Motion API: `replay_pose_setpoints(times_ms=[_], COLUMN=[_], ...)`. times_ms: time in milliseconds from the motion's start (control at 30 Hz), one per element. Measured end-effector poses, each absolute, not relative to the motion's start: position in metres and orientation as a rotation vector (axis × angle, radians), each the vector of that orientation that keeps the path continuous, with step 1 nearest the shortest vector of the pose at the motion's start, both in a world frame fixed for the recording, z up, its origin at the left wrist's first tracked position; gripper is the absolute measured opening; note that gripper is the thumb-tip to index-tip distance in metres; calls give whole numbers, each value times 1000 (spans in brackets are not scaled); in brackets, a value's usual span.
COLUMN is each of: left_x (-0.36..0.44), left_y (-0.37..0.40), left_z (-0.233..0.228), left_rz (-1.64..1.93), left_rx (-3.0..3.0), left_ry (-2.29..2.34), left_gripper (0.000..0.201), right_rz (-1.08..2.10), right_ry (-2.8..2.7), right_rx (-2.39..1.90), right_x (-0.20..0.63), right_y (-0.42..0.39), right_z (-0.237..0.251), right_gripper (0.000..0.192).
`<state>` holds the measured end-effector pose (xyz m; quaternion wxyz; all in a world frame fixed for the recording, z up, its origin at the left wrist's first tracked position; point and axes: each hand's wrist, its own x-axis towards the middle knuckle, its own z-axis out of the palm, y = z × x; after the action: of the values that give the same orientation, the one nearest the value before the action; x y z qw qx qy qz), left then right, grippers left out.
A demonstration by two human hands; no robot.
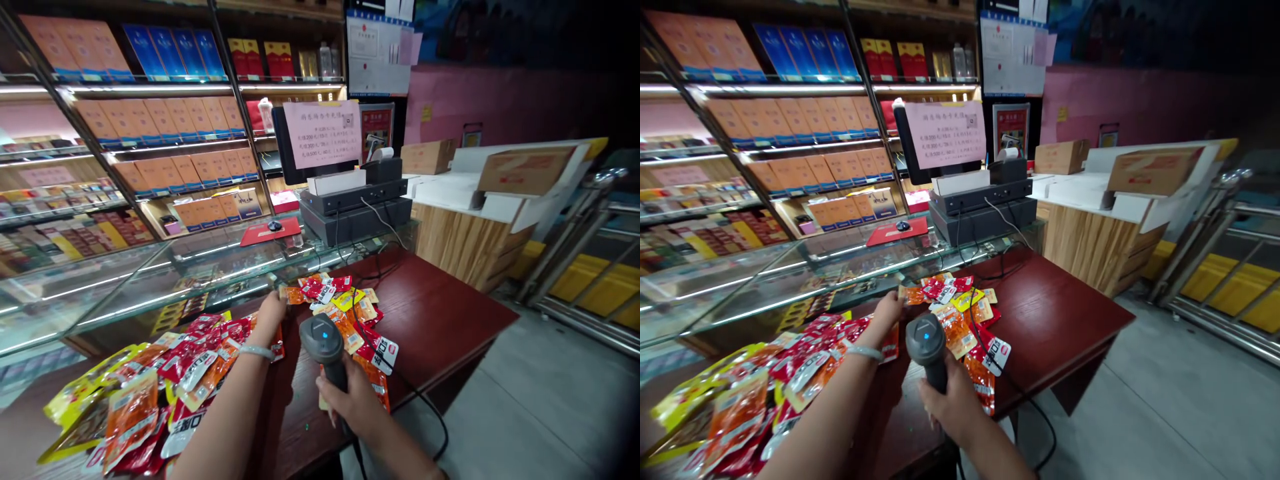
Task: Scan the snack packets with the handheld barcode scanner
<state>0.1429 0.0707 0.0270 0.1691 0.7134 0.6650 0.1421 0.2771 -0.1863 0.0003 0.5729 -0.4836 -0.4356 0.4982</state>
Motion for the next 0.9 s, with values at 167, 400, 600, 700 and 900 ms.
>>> replay_pose_setpoints(times_ms=[167, 400, 600, 700, 900], left_x=[107, 100, 107, 111, 114], left_y=[35, -36, -53, -48, -54], left_z=[55, 62, 18, 2, 11], left_rz=[796, 1008, 1043, 935, 944], left_rx=[2084, 2046, 1886, 1799, 1316], left_ry=[1890, 1749, 1571, 1458, 1198], left_gripper=[21, 14, 28, 35, 29], right_rz=[1137, 1119, 1115, 1117, 1136], right_ry=[-1008, -998, -996, -995, -1039], right_rx=[-1137, -1148, -1106, -1109, -1114], right_x=[276, 268, 265, 264, 257], right_y=[-184, -185, -191, -195, -201], right_z=[-6, -12, -4, 0, 10], right_gripper=[37, 38, 39, 39, 44])
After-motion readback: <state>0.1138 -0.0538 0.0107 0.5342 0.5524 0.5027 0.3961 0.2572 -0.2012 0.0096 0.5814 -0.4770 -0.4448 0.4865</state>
